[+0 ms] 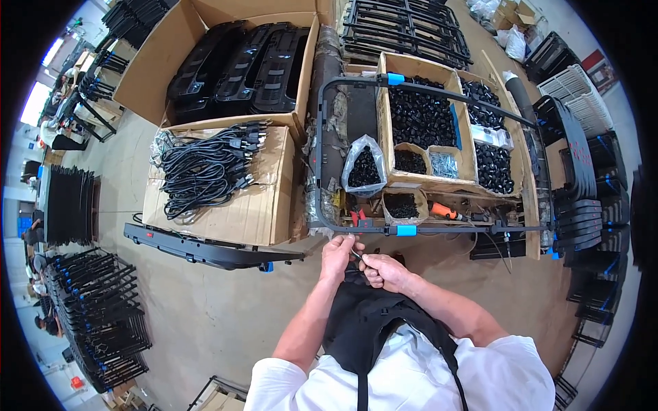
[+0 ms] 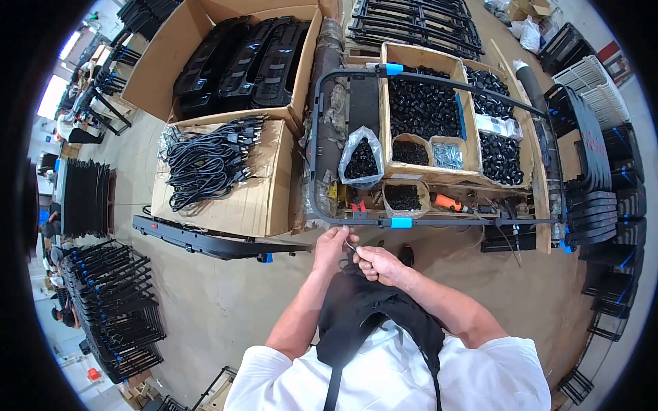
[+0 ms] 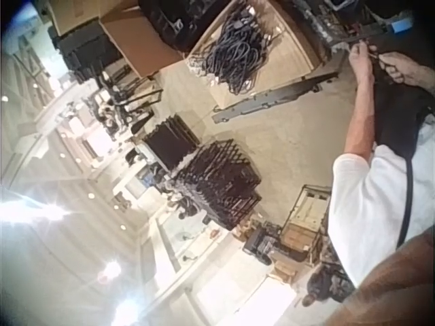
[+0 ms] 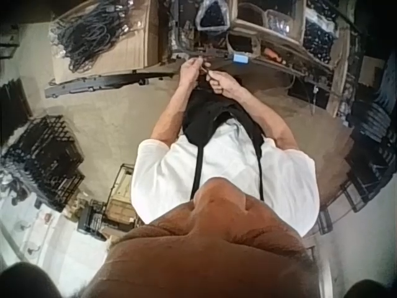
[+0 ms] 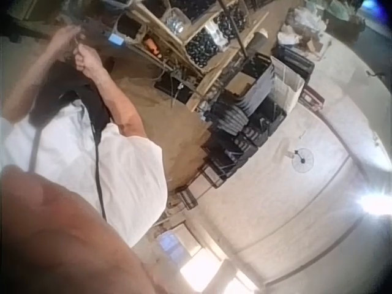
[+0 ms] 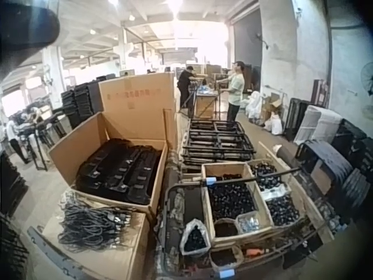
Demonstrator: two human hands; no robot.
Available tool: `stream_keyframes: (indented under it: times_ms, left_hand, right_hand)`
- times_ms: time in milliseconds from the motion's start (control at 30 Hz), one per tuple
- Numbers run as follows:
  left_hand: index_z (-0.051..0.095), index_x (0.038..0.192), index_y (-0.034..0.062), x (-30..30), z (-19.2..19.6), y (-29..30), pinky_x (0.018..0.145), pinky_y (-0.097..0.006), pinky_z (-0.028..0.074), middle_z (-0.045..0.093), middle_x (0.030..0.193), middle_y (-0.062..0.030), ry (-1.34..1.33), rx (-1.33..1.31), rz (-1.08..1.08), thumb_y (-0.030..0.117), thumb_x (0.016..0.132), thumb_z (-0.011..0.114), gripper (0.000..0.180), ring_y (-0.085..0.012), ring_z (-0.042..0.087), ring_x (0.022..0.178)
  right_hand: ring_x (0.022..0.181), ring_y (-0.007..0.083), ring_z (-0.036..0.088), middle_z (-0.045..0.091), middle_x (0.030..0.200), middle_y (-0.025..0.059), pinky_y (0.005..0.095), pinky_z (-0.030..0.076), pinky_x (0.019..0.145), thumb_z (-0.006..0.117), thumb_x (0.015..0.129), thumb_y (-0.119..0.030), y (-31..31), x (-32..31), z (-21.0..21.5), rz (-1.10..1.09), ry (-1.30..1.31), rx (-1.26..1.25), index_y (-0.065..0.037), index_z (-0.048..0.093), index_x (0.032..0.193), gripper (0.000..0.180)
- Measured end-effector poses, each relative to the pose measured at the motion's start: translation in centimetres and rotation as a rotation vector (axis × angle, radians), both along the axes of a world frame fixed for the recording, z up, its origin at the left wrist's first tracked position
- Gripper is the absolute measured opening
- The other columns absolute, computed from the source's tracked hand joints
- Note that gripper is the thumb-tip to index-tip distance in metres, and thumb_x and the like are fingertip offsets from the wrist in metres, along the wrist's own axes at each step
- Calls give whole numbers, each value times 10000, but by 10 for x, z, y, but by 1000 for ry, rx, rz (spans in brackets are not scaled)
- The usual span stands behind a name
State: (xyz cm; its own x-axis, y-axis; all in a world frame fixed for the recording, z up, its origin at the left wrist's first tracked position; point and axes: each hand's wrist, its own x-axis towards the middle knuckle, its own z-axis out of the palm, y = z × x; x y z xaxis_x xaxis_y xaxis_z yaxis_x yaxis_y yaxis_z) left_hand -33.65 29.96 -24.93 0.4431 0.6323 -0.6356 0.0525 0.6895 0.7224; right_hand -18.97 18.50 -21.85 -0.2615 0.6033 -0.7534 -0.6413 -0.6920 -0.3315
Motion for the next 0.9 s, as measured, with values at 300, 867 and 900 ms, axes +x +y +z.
stream_keyframes:
  times_ms: [300,867,900]
  left_hand:
    - [762,1070,36,-9,-2,19,711,-287,515,798,935,-41,46,-36,-81,261,1014,696,241,-105,688,788]
    - [588,1387,-5,-62,-29,-61,1090,-415,473,626,1373,-202,69,596,-554,250,1032,665,444,-297,621,1254]
    - [616,1336,5,-58,-36,-61,1049,-428,492,648,1307,-189,68,658,-545,241,1049,649,372,-287,637,1198]
  right_hand:
    - [565,65,350,416,721,-74,252,319,520,498,1153,-353,11,-10,1,15,8,12,-89,591,994,322]
    - [826,211,632,640,941,39,371,545,785,469,1158,-240,56,-25,-20,-239,-73,175,-37,612,1224,256]
    - [826,211,632,640,941,39,371,545,785,469,1158,-240,57,-28,-15,-235,-80,172,-37,612,1224,256]
